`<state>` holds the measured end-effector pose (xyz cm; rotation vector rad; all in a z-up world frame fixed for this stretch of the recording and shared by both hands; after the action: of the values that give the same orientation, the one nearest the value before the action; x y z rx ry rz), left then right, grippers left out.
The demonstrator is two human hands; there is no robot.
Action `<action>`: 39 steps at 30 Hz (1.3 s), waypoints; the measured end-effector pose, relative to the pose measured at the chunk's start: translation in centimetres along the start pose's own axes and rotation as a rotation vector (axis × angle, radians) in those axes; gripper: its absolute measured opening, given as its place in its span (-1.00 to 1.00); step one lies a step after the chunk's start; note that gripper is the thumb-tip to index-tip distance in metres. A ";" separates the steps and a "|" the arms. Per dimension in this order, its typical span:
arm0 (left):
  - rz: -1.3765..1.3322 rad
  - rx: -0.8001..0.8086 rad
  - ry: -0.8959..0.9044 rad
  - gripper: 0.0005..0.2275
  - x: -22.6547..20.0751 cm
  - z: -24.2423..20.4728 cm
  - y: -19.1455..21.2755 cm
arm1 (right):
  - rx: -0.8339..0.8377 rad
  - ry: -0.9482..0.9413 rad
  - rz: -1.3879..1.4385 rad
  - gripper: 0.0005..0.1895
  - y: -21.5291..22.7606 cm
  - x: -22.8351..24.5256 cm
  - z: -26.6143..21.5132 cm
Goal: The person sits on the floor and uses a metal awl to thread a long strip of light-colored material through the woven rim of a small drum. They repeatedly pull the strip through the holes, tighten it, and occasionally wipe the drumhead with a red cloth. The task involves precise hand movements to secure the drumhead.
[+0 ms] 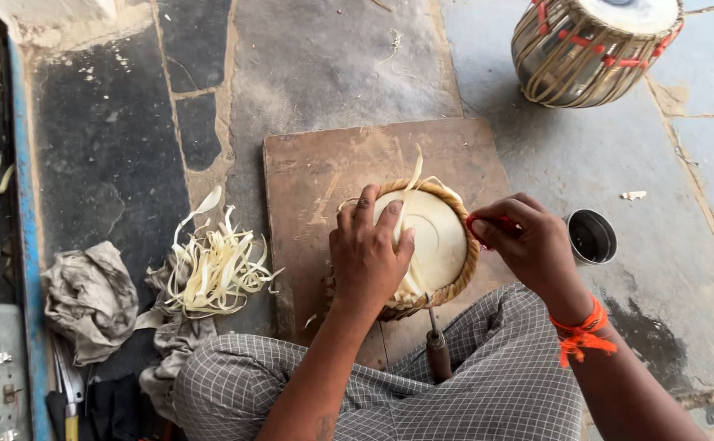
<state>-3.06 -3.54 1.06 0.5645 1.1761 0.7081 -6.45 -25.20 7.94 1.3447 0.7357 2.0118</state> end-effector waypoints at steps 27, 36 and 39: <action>-0.086 -0.033 -0.009 -0.67 0.6 -0.1 -0.6 | 0.155 0.208 -0.096 -0.89 -1.6 -1.5 5.8; -0.077 -0.063 0.001 -0.65 0.2 0.1 -0.3 | 0.158 0.239 -0.008 -0.84 -3.1 -2.9 7.2; -0.100 -0.006 0.046 -0.62 0.5 0.1 -0.4 | 0.170 -0.015 0.321 -0.83 -2.4 -5.2 5.5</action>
<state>-2.79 -3.45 0.52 0.4828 1.2364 0.6420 0.75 -26.78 4.89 1.6640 0.7356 2.2218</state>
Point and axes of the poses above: each hand's wrist, its own z-axis towards the middle knuckle, its own y-axis out of the back of the hand, x = y × z, the point moved 2 cm from there along z, towards the middle knuckle, and after that the axes turned 10 degrees about y, right-handed, at the moved point
